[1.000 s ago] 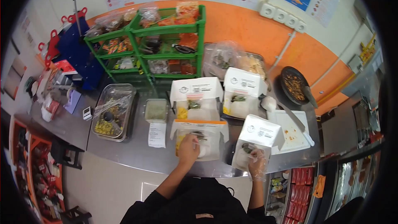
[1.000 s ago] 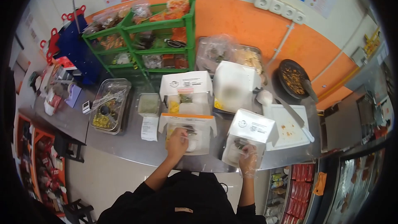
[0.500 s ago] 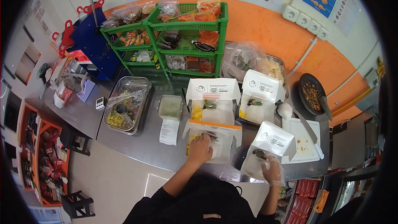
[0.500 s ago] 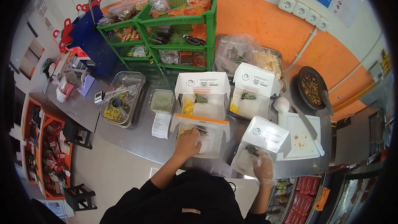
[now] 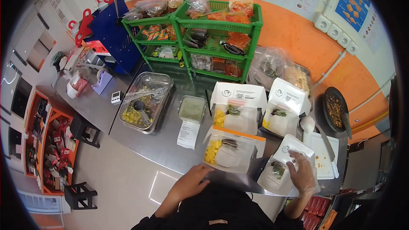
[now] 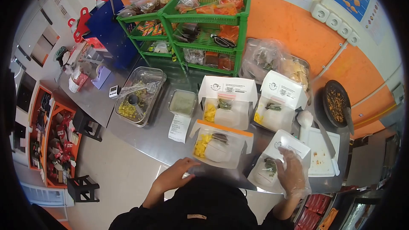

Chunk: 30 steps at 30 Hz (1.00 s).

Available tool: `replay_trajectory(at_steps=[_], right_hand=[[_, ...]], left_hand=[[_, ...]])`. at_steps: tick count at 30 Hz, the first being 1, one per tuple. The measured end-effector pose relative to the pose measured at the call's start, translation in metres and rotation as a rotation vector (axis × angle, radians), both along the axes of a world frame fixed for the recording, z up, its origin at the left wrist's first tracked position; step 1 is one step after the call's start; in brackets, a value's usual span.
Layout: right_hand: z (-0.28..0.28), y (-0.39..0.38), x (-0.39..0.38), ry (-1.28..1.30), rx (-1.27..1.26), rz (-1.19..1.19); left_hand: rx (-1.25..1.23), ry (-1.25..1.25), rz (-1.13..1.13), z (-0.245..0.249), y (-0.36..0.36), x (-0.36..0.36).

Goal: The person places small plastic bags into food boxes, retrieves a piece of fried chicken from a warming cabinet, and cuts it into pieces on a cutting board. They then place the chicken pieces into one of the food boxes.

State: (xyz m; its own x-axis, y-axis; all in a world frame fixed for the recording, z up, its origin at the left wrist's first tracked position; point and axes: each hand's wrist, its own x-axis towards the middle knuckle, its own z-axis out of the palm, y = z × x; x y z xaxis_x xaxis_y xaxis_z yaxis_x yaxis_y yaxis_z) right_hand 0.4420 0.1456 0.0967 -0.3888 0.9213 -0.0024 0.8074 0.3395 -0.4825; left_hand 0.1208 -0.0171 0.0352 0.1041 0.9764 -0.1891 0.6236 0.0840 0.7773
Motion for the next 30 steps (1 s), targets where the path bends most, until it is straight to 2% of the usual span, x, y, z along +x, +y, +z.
replay_trajectory(at_steps=[1,3,4,6,8,10,11,13,14,15,18,20,21,23,24,26,27,29,30], right_hand=[[-0.001,-0.001,-0.013,0.011,0.020,0.043],[0.008,-0.005,-0.043,0.084,-0.006,0.121],[0.015,-0.008,-0.061,0.081,0.015,0.110],[0.033,-0.015,-0.096,0.141,-0.165,0.161],[0.038,-0.015,-0.129,0.190,-0.091,0.172],[0.049,-0.008,-0.161,0.256,0.031,0.330],[0.058,-0.002,-0.180,0.247,0.071,0.319],[0.082,0.017,-0.217,0.321,0.180,0.212],[0.095,0.035,-0.231,0.383,0.202,0.163],[0.102,0.057,-0.243,0.408,0.441,0.211],[0.136,0.112,-0.278,0.428,0.490,0.092],[0.152,0.140,-0.294,0.034,0.140,0.153],[0.147,0.154,-0.303,0.033,0.155,0.151],[0.132,0.184,-0.325,-0.422,-0.039,0.440],[0.122,0.189,-0.334,-0.431,-0.035,0.441],[0.108,0.194,-0.350,-0.471,0.250,0.124],[0.119,0.194,-0.353,-0.474,0.261,0.127],[0.147,0.192,-0.350,0.272,-0.021,0.067],[0.156,0.201,-0.353,0.263,-0.017,0.072]], left_hand=[[-0.002,-0.005,-0.001,0.000,-0.006,-0.009],[-0.093,-0.025,0.169,0.002,-0.015,-0.030],[-0.073,-0.028,0.158,0.000,-0.021,-0.044],[0.029,-0.033,0.178,-0.012,-0.038,-0.075],[0.108,0.008,0.165,-0.016,-0.050,-0.110],[-0.031,0.057,0.164,-0.003,-0.064,-0.143],[0.008,0.053,0.149,0.002,-0.070,-0.158],[-0.106,0.048,0.232,0.009,-0.081,-0.187],[-0.078,0.045,0.220,0.008,-0.087,-0.198],[-0.088,0.071,0.262,0.006,-0.093,-0.208],[-0.092,0.068,0.293,-0.022,-0.110,-0.236],[-0.132,0.033,0.309,-0.029,-0.115,-0.244],[-0.154,0.041,0.296,-0.035,-0.116,-0.248],[-0.172,0.037,0.285,-0.043,-0.120,-0.248],[-0.203,-0.002,0.350,-0.043,-0.123,-0.244],[-0.220,-0.046,0.420,-0.048,-0.125,-0.245],[-0.249,-0.039,0.418,-0.053,-0.128,-0.248],[-0.320,-0.064,0.421,-0.050,-0.129,-0.252],[-0.316,-0.075,0.424,-0.052,-0.128,-0.254]])
